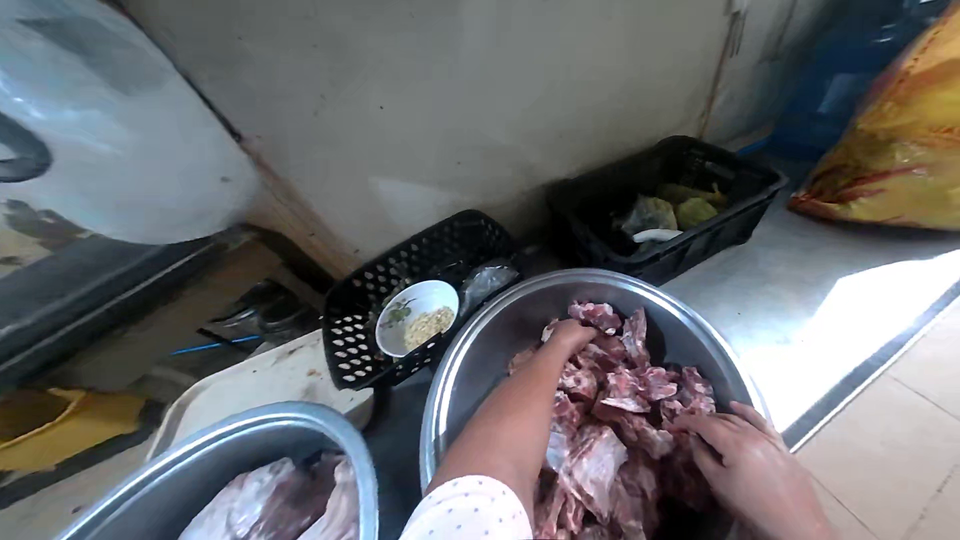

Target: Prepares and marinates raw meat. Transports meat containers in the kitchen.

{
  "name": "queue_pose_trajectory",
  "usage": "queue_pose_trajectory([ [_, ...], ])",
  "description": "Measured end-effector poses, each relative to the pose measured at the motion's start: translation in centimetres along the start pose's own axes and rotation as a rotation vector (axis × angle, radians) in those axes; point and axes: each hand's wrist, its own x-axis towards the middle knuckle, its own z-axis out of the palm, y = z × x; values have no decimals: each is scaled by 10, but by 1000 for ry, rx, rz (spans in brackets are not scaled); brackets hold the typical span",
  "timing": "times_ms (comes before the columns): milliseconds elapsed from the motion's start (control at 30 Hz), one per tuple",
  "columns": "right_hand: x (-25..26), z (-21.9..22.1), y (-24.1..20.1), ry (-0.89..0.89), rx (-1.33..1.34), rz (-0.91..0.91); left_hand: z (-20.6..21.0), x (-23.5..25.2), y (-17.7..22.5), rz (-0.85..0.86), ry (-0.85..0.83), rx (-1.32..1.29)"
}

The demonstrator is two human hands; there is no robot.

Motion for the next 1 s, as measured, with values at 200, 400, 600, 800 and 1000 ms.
queue_pose_trajectory([
  [200,-2,3,1,48,-2,-4,-16,-9,6,-8,-118,40],
  [400,-1,-1,-1,-14,32,10,-19,-75,3,467,-64,219],
  [600,1,-5,-1,-16,29,-37,-23,-105,-38,745,-111,159],
  [800,4,0,5,0,-3,-66,-14,-104,-46,531,-186,70],
  [1000,6,2,6,-24,4,-66,-6,-131,-42,575,-78,326],
])
